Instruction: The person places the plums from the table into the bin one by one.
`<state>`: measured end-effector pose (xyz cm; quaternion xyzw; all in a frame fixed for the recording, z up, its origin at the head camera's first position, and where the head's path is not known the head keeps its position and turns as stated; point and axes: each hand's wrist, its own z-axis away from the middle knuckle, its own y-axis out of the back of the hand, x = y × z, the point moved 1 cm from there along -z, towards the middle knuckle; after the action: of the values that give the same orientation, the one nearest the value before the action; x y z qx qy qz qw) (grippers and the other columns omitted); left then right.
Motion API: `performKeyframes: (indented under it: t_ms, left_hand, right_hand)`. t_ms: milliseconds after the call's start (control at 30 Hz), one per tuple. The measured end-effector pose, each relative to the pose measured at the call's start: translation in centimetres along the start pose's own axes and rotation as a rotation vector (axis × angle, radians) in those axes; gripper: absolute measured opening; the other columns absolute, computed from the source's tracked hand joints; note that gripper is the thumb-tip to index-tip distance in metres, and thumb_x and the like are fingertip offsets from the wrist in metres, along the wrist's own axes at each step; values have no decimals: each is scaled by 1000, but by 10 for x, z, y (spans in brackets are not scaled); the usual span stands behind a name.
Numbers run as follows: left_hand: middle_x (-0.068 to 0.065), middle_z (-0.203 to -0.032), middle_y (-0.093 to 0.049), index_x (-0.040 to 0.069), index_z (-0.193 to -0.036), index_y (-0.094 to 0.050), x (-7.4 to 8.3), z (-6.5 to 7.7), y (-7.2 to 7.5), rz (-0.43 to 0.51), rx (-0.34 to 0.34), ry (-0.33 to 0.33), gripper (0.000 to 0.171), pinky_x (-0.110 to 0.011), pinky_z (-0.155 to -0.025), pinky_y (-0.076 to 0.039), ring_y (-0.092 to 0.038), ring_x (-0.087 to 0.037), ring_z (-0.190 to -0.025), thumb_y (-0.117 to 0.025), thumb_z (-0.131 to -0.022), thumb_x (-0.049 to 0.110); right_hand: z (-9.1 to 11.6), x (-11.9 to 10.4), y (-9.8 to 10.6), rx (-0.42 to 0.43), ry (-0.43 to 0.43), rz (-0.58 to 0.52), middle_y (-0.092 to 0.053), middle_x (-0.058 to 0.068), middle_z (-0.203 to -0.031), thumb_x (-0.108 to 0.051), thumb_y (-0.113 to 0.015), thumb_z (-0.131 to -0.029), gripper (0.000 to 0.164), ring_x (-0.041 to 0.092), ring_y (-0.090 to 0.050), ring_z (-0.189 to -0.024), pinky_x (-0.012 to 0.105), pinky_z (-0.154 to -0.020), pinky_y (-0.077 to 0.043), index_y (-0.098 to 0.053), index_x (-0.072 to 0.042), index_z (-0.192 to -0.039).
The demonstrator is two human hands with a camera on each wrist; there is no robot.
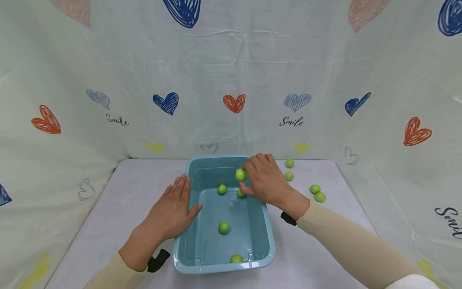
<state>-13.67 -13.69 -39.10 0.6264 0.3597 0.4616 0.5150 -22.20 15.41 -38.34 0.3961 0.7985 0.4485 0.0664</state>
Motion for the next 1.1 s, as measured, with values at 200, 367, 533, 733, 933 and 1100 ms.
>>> performKeyframes:
  t_ms: [200, 367, 533, 733, 933, 1100]
  left_hand:
    - [-33, -169, -23, -12, -161, -25, 0, -1, -2, -1, 8, 0, 84, -65, -124, -29, -26, -49, -157, -58, -107, 43]
    - [-33, -169, -23, -13, -161, -25, -1, -1, -2, 0, 5, 5, 85, -65, -124, -29, -26, -50, -157, -57, -107, 43]
    - [-33, -169, -22, -13, -161, -24, -1, 0, -1, 6, 1, 5, 85, -65, -125, -28, -25, -50, -157, -57, -107, 43]
    - [-33, -169, -24, -12, -161, -26, 0, 0, -1, -3, 13, -5, 84, -65, -124, -30, -28, -50, -156, -58, -107, 43]
    - [-33, -168, -25, -13, -161, -27, 0, 0, -1, -4, 19, -9, 84, -65, -123, -31, -29, -50, -156, -58, -106, 43]
    - [-34, -168, -25, -13, -161, -27, -1, 0, -2, 0, 20, -8, 84, -65, -123, -31, -29, -50, -156, -58, -106, 43]
  right_hand:
    - [-5, -17, -8, -45, 57, -36, -58, 3, -90, -36, -72, -84, 29, 23, -50, -84, 40, -77, -41, -62, -11, -96]
    - [-8, -27, -14, -81, 85, -55, -59, 2, -88, -37, -73, -84, 29, 22, -50, -84, 38, -74, -40, -64, -12, -94]
    - [-10, -36, -18, -158, 97, -87, -59, 0, -87, -40, -74, -85, 29, 20, -50, -84, 37, -74, -38, -64, -13, -93]
    - [-13, -45, -22, -186, 117, -93, -60, -1, -86, -41, -73, -86, 28, 19, -52, -82, 36, -73, -38, -63, -15, -90]
    - [-13, -50, -27, -192, 127, -73, -59, -2, -85, -44, -72, -86, 30, 18, -51, -81, 35, -72, -37, -62, -16, -88]
    - [-12, -52, -29, -173, 135, -62, -59, -2, -84, -44, -72, -86, 29, 18, -51, -81, 35, -71, -38, -62, -17, -88]
